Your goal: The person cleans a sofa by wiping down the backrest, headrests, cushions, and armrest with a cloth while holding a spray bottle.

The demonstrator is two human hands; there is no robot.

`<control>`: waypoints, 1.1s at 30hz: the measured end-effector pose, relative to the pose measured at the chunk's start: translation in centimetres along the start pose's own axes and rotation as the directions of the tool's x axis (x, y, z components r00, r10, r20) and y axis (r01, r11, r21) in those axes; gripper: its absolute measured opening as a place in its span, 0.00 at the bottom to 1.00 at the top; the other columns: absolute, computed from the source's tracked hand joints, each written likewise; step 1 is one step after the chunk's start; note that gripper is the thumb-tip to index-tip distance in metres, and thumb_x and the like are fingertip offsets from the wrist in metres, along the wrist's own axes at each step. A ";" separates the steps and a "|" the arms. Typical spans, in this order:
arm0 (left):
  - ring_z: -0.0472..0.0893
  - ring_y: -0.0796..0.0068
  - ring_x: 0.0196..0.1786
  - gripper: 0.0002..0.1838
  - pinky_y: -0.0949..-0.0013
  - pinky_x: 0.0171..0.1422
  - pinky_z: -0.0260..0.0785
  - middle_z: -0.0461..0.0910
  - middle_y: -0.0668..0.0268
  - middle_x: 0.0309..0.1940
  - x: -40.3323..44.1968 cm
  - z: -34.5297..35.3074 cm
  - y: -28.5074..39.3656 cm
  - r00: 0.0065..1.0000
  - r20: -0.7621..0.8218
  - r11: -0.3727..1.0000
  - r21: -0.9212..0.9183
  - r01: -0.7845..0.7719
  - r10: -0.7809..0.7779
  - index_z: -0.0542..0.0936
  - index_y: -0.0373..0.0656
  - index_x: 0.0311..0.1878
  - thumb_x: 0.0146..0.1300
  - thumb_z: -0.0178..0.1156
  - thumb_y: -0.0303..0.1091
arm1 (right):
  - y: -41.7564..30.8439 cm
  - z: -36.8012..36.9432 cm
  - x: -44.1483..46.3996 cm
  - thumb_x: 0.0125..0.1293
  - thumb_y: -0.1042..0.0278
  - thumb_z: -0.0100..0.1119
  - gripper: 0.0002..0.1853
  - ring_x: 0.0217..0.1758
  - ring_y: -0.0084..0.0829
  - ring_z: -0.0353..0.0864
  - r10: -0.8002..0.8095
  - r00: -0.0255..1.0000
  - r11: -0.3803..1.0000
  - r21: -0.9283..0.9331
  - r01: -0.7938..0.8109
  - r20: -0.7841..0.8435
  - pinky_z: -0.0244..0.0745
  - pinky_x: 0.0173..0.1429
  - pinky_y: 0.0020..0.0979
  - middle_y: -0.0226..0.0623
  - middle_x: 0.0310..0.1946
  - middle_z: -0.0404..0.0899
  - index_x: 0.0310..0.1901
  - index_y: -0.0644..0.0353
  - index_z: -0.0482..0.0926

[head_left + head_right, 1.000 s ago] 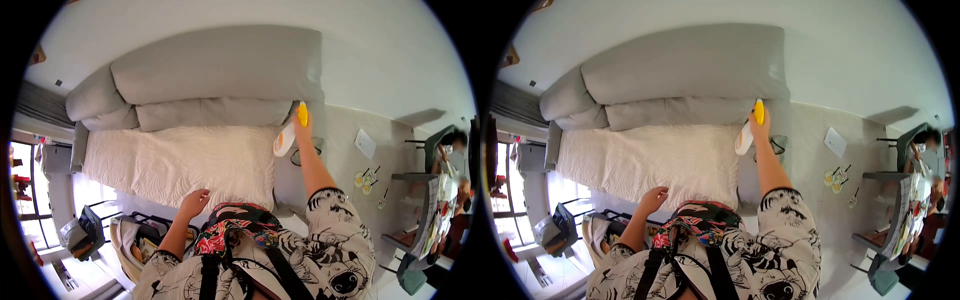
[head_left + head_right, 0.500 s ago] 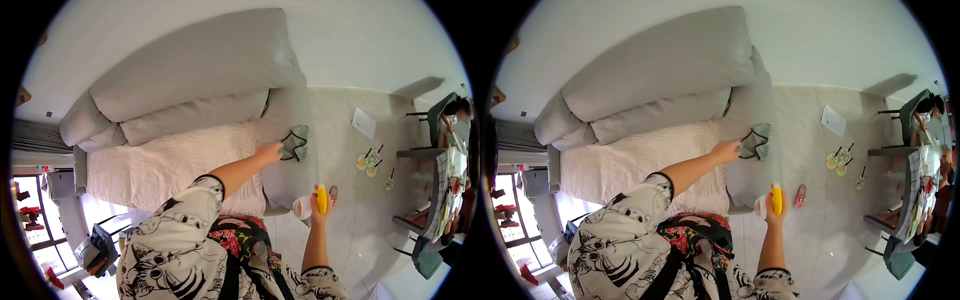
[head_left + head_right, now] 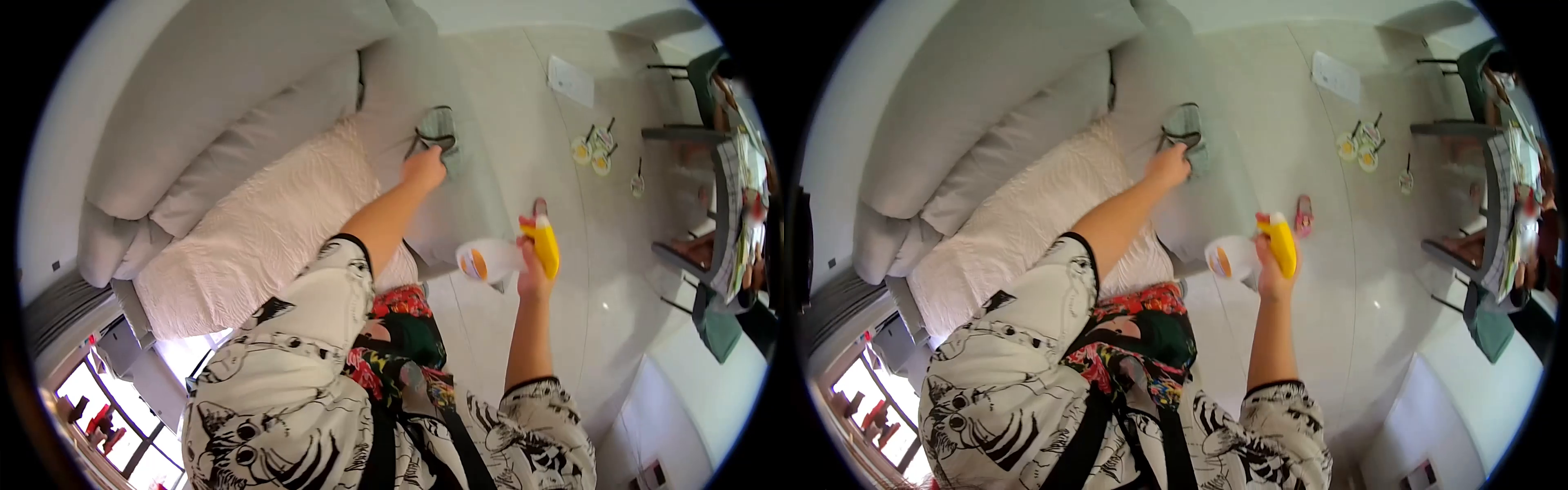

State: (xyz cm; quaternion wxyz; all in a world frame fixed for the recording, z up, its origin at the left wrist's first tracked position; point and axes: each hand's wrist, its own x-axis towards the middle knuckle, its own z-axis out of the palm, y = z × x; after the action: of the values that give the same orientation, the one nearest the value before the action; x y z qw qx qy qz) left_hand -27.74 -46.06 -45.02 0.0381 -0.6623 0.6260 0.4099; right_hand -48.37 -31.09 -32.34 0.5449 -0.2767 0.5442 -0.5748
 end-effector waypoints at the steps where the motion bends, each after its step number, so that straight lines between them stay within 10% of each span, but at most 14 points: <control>1: 0.77 0.52 0.47 0.22 0.57 0.48 0.68 0.79 0.51 0.38 -0.5 0.0 -0.1 0.997 -0.056 0.996 -0.060 -0.060 0.057 0.74 0.38 0.52 0.54 0.53 0.39 | -0.4 -0.3 0.5 0.56 0.76 0.59 0.20 0.39 0.19 0.71 0.007 1.000 1.000 -0.016 -0.007 -0.017 0.67 0.47 0.22 0.39 0.50 0.76 0.53 0.64 0.73; 4: 0.76 0.56 0.41 0.16 0.62 0.45 0.66 0.77 0.52 0.35 -2.8 0.1 -1.6 0.984 -0.169 0.928 -0.354 -0.117 0.060 0.77 0.36 0.40 0.54 0.50 0.36 | -1.8 -0.2 1.7 0.57 0.74 0.57 0.22 0.40 0.22 0.73 -0.062 0.996 0.978 0.203 0.047 0.065 0.68 0.53 0.28 0.42 0.53 0.74 0.55 0.63 0.70; 8: 0.71 0.72 0.31 0.11 0.68 0.37 0.63 0.73 0.64 0.25 -8.4 -1.9 -4.3 0.989 -0.035 0.501 -0.864 0.043 -0.146 0.77 0.36 0.32 0.52 0.47 0.30 | -3.9 1.9 2.5 0.59 0.68 0.56 0.24 0.44 0.25 0.77 -0.017 0.994 0.931 0.365 -0.024 0.109 0.66 0.62 0.38 0.46 0.55 0.71 0.57 0.63 0.67; 16: 0.69 0.79 0.39 0.17 0.74 0.48 0.62 0.73 0.70 0.36 -18.9 -4.9 -3.9 0.997 0.061 0.435 -0.900 0.031 0.055 0.73 0.39 0.49 0.55 0.45 0.26 | -8.1 7.6 3.1 0.56 0.61 0.59 0.28 0.45 0.29 0.78 -0.056 0.884 0.859 0.475 -0.194 0.464 0.67 0.61 0.41 0.49 0.53 0.72 0.57 0.64 0.68; 21: 0.69 0.79 0.41 0.15 0.75 0.49 0.62 0.73 0.71 0.38 -23.9 -8.7 -2.3 0.981 -0.144 0.386 -0.904 -0.183 0.129 0.72 0.40 0.50 0.58 0.48 0.27 | -9.1 11.0 0.7 0.55 0.58 0.62 0.29 0.40 0.29 0.75 -0.068 0.733 0.909 0.345 -0.234 0.677 0.66 0.62 0.45 0.50 0.53 0.72 0.56 0.64 0.69; 27: 0.71 0.77 0.49 0.21 0.72 0.56 0.63 0.74 0.67 0.46 -28.9 -14.4 1.3 0.866 -0.449 0.073 -0.878 -0.473 0.221 0.69 0.35 0.57 0.58 0.52 0.27 | -9.1 12.1 -0.6 0.52 0.57 0.64 0.30 0.36 0.31 0.74 -0.120 0.548 0.883 0.341 -0.322 0.828 0.68 0.59 0.45 0.50 0.49 0.74 0.54 0.66 0.71; 33: 0.70 0.63 0.59 0.27 0.62 0.65 0.61 0.71 0.57 0.57 -30.6 -16.7 3.8 0.782 -0.386 -0.401 -0.896 -0.191 0.489 0.65 0.36 0.63 0.58 0.50 0.29 | -10.4 12.0 -4.0 0.52 0.57 0.63 0.30 0.40 0.33 0.77 -0.057 0.583 0.872 0.325 -0.366 0.810 0.72 0.52 0.41 0.51 0.48 0.75 0.54 0.67 0.71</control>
State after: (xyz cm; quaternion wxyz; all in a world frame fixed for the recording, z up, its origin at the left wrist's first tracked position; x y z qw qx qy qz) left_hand -19.04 -31.88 -14.14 -0.5620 -0.1492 0.2247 0.7819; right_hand -39.75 -33.18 -18.52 0.8281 -0.3167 0.1118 -0.4488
